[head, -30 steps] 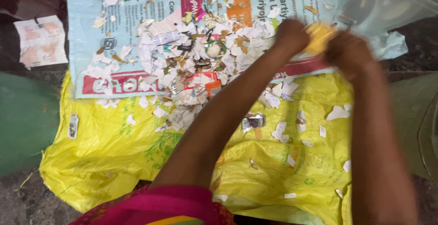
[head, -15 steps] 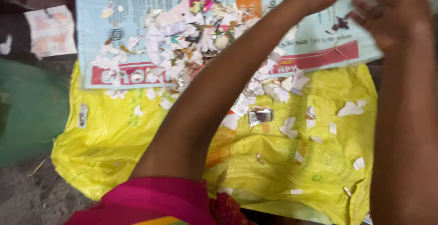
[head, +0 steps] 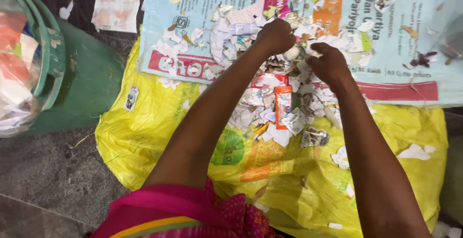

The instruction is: The person sits on the floor and sorts through a pile of shredded paper and packaging waste spread on a yellow sack. They pick up pieces by hand, tear larger items into smaller bits, and place the sorted material into a nearby clear plastic container.

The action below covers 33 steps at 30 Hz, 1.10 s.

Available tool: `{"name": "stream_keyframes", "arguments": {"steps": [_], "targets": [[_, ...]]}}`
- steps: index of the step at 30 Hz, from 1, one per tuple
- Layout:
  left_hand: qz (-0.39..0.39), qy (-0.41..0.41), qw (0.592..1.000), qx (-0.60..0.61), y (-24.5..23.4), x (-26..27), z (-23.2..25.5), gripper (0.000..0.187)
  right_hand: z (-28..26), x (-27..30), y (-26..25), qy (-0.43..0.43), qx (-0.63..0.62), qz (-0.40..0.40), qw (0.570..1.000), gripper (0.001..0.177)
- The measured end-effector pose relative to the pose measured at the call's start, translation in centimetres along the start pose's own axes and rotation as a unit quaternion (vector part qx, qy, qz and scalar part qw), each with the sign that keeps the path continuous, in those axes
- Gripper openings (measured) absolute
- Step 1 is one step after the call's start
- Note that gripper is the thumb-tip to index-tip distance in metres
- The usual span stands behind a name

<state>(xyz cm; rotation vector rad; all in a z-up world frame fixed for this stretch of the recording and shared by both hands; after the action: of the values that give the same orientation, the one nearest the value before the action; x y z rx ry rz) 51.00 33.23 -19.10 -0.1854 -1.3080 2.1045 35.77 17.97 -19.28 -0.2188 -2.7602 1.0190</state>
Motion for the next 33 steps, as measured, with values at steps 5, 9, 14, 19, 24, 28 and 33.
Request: {"name": "stream_keyframes", "arguments": {"steps": [5,9,14,19,24,28,33], "targets": [[0.004,-0.099,0.993,0.068,0.6,2.5,-4.6,0.042,4.1,-1.5,-1.0,-0.022,0.25,-0.014,0.968,0.076],[-0.037,-0.104,0.992,0.056,0.7,3.4,-4.9,0.046,5.4,-1.8,-1.6,0.021,0.241,-0.07,0.968,0.092],[-0.064,-0.076,0.995,0.031,0.8,3.5,-1.0,0.054,2.3,-1.1,-0.1,0.07,0.182,-0.109,0.975,0.085],[-0.07,-0.099,0.992,-0.023,1.7,4.2,1.2,0.082,-1.5,-0.5,1.3,0.055,0.223,-0.115,0.966,0.077],[-0.036,-0.033,0.996,0.07,4.7,5.3,2.6,0.082,-2.2,0.4,2.4,0.042,0.244,-0.098,0.964,0.082],[-0.014,-0.063,0.989,0.131,6.9,5.2,2.8,0.078,-2.4,0.8,2.7,-0.016,0.156,-0.047,0.986,0.07],[0.047,-0.031,0.973,0.222,8.2,4.5,3.7,0.076,-2.8,2.0,1.5,-0.086,0.041,0.006,0.995,0.058]]}}
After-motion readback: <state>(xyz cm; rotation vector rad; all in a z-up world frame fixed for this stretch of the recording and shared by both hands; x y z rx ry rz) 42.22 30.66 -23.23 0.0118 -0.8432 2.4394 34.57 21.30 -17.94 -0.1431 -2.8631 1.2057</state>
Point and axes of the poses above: each hand's wrist, its own x-axis away from the middle knuckle, its own y-axis out of the palm, z = x × y, the point moved 4 cm from there along -x, towards the middle knuckle, and after that the axes turned 5 degrees about -y, right-handed, at the moved point
